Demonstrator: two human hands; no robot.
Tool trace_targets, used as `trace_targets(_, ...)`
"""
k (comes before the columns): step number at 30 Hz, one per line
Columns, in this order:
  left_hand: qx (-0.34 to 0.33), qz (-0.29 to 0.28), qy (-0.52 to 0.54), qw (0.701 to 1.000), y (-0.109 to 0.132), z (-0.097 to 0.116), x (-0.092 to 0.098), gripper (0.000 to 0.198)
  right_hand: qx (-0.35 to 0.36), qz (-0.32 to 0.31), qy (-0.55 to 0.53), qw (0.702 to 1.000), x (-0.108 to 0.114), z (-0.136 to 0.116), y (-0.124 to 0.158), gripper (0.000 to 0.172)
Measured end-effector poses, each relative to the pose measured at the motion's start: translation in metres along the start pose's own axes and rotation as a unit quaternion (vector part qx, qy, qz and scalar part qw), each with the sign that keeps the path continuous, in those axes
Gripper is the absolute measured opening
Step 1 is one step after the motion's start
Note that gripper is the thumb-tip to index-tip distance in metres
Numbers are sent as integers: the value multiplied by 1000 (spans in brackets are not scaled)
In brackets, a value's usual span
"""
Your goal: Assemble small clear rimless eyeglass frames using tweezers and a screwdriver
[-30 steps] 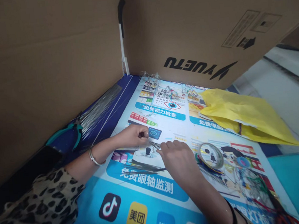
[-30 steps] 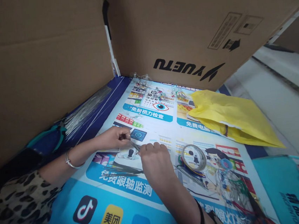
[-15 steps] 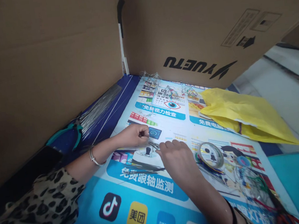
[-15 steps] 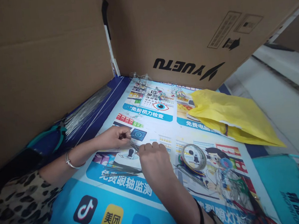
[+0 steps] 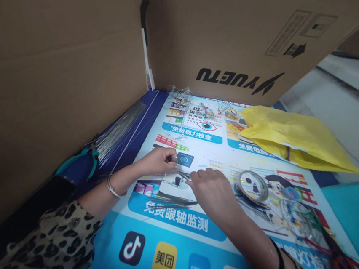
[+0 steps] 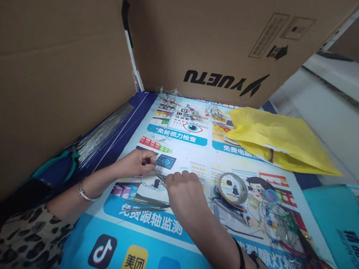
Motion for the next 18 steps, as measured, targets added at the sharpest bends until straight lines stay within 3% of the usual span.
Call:
trace_targets(6, 13, -38, 15, 999, 1, 2, -2, 11, -7, 4, -13, 1000, -1, 5, 0, 16)
trace_targets(18, 48, -68, -90, 992, 3, 10, -5, 20, -1, 17, -19, 1000, 5, 5, -1, 18)
Point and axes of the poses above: each hand's wrist, its own y-axis away from the middle knuckle, its own x-axis out of the back of the hand, z = x × y, the point moved 6 cm from there along -y, towards the middle knuckle, and after that the axes turned 9 degrees about -z, right-handed, at the moved point
